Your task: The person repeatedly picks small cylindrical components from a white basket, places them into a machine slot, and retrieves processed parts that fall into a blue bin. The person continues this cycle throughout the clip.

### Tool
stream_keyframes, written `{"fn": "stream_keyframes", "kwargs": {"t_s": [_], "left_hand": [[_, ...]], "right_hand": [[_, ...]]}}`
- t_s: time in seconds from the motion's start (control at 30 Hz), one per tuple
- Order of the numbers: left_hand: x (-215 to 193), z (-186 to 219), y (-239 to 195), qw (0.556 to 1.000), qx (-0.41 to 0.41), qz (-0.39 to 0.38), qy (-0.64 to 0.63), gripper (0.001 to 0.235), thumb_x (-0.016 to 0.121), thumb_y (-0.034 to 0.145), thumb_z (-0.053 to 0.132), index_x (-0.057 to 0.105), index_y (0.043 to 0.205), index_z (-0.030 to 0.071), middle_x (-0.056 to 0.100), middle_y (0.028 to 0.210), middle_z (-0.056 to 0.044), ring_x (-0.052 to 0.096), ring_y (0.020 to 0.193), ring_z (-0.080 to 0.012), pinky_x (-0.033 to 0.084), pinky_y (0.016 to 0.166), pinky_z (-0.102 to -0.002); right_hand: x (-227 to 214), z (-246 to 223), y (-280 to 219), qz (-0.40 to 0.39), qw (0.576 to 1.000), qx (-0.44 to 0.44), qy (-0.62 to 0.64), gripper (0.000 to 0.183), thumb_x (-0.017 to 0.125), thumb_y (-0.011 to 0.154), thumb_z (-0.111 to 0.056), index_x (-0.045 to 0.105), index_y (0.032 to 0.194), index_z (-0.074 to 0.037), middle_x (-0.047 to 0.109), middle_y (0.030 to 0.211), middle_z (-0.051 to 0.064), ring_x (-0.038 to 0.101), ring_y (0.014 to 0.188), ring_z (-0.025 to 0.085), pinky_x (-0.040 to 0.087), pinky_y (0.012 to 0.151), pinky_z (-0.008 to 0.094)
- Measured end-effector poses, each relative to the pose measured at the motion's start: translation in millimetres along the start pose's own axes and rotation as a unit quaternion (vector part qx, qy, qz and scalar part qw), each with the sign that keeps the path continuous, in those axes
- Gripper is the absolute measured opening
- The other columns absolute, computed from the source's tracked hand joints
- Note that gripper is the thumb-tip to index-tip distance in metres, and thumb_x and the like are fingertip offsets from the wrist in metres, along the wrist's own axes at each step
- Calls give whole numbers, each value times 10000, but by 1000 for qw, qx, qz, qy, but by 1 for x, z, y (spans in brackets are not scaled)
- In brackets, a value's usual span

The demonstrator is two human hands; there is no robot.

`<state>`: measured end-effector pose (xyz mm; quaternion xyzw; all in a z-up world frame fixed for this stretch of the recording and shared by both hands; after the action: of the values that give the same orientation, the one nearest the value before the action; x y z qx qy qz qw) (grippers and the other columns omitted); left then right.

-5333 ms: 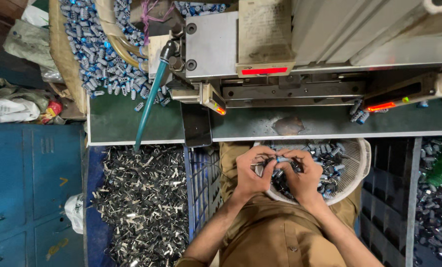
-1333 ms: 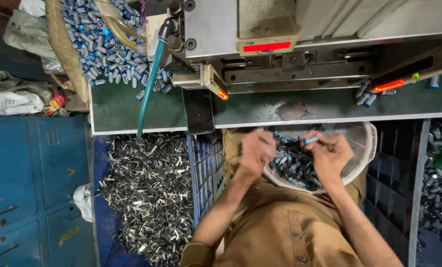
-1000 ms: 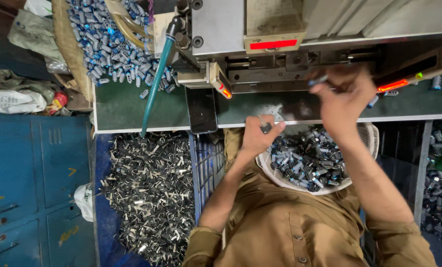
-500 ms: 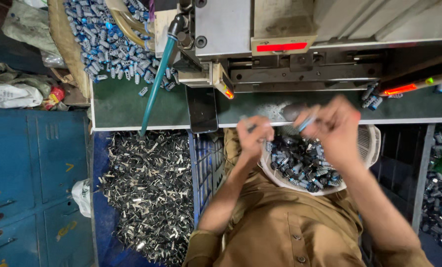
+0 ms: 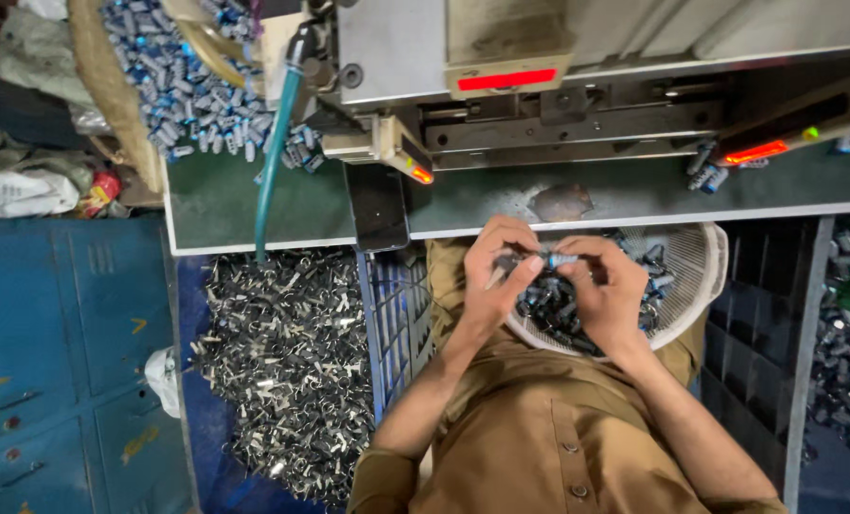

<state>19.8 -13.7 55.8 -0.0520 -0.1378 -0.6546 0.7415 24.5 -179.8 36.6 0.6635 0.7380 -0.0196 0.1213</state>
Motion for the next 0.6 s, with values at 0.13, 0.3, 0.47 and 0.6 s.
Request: {"fn": "stream_keyframes", "kwargs": {"t_s": [0.13,0.3,0.47,0.6], "left_hand": [[1,1,-4,993,-46,-17,109,138,744,874,11,673,991,21,623,789,-42,553,687,-133,439,633,-246],[7,33,-3,953,158,-43,257,236,741,879,-24,653,1073,78,670,876,-97,682,769,-257,544,690,-297],[11,51,-5,868,271,-134,395,387,705,749,-9,656,1131,17,653,970,-129,642,837,-314,545,721,-401],[0,67,-29,777,397,-156,462,259,707,932,14,647,1178,-41,650,1038,-153,663,878,-285,573,746,-398]], "right_hand": [[-6,15,-2,28,989,31,144,229,651,968,134,565,1144,15,710,1138,152,672,991,131,564,905,255],[-2,28,-5,25,955,112,273,303,650,930,136,499,1142,-20,728,1092,179,706,942,161,580,862,270],[6,46,-4,-31,931,145,333,318,698,910,146,517,1098,-34,685,925,146,705,820,198,598,765,311],[18,64,-4,-3,809,270,522,249,640,903,135,519,1004,-58,703,957,177,688,799,227,579,717,300]]}}
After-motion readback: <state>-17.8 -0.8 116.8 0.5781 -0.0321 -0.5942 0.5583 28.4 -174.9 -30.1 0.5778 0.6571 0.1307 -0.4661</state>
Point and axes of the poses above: each hand's wrist, its own y-axis towards the middle knuckle, its own x-axis out of the palm, z = x × y, the point moved 5 cm from there along y, towards the middle knuckle
